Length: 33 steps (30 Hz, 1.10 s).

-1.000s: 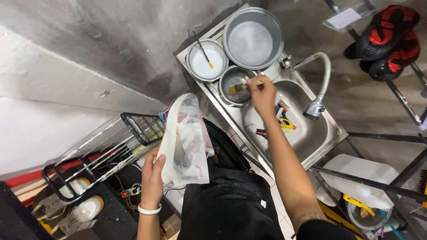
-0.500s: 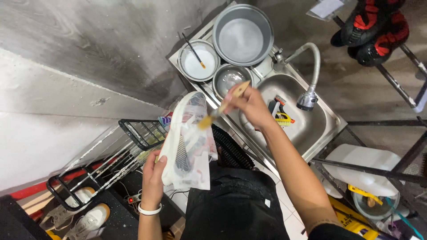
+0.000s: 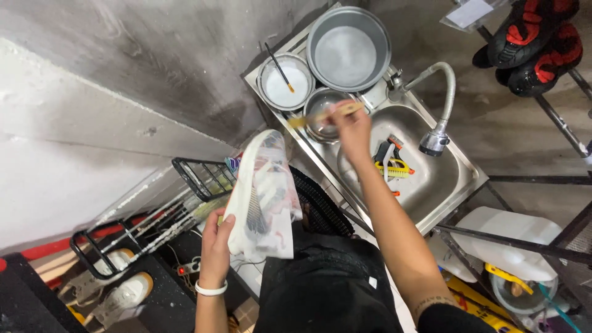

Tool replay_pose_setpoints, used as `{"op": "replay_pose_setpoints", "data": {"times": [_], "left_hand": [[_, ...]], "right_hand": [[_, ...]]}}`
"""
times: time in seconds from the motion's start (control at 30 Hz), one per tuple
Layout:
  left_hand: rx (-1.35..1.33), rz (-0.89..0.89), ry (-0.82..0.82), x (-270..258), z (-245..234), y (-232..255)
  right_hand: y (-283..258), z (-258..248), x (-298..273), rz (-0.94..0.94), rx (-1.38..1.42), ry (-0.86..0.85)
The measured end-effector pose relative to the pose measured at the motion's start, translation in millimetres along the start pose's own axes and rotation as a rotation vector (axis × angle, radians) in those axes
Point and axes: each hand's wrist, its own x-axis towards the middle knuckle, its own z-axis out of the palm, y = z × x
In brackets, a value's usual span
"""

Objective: The person cleans a white and orange sneaker at a sink using a white cloth and a brush. They repeatedly wipe and scrub the shoe, rinse the brush, and continue cleaning different parts of the shoe throughout the clip.

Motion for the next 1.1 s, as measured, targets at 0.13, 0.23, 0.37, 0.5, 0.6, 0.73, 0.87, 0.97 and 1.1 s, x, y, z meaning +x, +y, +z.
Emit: {"op": "replay_pose_setpoints", "data": {"times": [0.13,0.23,0.37,0.5,0.6,0.73,0.87,0.97,1.1], "left_hand": [[-0.148,-0.060,-0.010,4.2,10.0,-15.9],[-0.267,-0.169,-0.001,2.7,28.5,-16.7],[-0.340,-0.187,0.048,13.9,46.5,-38.3],[-0.366,-0.234,0.078,11.5,58.8,-21.8],[-0.381,-0.255,0.038,17.4,65.1,-23.4],[-0.497,-0.296,-0.064,15.9,70.9,-24.5],[-0.565,-0.326,-0.218,-5.6,71.5,8.6],[-0.570,-0.384,-0.258,-16.8,81.1,14.2],[-0.598,-0.413,-0.277,-20.3,89.2,17.4]], "right_hand": [[90.7,-49.5,51.2,-0.583,-0.369,0.215],[107.6,-58.4,48.2,-0.606,-0.623,0.044],[62.0,-40.0,7.6,-0.599,-0.596,0.202],[4.5,-18.3,-75.9,-0.565,-0.429,0.114],[-0.3,-4.4,-128.0,-0.744,-0.333,-0.068],[-6.3,-5.7,-172.5,-0.777,-0.239,-0.271],[-9.3,-30.7,-184.8,-0.820,-0.241,-0.212],[-18.2,-16.8,-188.9,-0.853,-0.146,-0.210],[-21.7,-43.8,-190.6,-0.879,-0.135,-0.193]]}}
